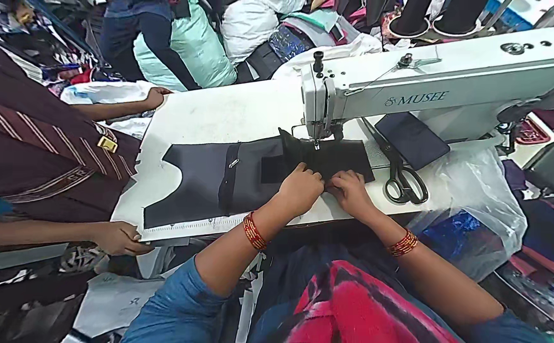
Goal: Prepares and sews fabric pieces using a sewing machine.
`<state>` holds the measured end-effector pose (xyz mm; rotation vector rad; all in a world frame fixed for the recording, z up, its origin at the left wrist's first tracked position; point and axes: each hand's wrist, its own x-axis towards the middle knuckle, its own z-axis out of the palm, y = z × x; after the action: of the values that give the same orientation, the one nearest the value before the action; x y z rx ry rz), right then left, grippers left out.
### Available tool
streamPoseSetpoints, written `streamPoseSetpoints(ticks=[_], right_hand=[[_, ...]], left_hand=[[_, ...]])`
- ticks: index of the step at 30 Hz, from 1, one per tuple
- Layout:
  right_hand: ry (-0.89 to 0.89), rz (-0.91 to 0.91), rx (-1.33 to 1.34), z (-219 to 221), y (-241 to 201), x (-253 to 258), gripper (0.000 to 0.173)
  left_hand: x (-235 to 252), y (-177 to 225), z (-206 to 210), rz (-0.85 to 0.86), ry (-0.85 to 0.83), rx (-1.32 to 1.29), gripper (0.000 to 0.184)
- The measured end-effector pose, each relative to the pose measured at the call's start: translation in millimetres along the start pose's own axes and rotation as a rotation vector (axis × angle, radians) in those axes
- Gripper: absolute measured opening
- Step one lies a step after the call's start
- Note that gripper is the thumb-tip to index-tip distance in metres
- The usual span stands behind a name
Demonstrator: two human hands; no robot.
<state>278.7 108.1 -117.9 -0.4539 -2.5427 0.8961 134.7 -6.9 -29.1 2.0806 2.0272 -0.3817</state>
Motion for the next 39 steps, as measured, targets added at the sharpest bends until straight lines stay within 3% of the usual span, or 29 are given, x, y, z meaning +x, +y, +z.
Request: streamPoseSetpoints(ticks=[5,11,21,25,29,33,39], right_hand=[[-0.023,-0.004,-0.022,-0.8,-0.5,0.7,0.016],[-0.052,0.002,-0.04,-3.9,-3.8,1.0,0.016],[-0.097,-0.061,-0.116,-0.4,-1.3,-0.7,0.024],[-0.081,-0.209,-0.239,0.1,-8.9,-6.0,0.035],[-0.067,-0.308,-0.327,-2.9,-14.7,-10.7,0.03],[-0.068,-0.349,-0.383,-3.9,-17.1,-15.2,0.028],[-0.002,-0.275,-0.298,0.1,-4.7,-15.9,0.039]], left_hand=[[-6.2,4.7,-6.7,-0.014,-0.085,0.07,0.031],[-11.7,-1.6,-19.9,0.0,-0.102,0.006,0.018],[-10.6,-6.0,-1.3,0.028,-0.12,0.0,0.014],[-16.1,-7.7,9.5,0.009,0.001,-0.085,0.024],[-18.8,0.6,14.7,-0.045,0.0,-0.104,0.045],[-25.0,8.7,45.6,-0.026,0.321,0.051,0.04],[-27.7,9.9,66.2,-0.025,0.507,0.092,0.038]])
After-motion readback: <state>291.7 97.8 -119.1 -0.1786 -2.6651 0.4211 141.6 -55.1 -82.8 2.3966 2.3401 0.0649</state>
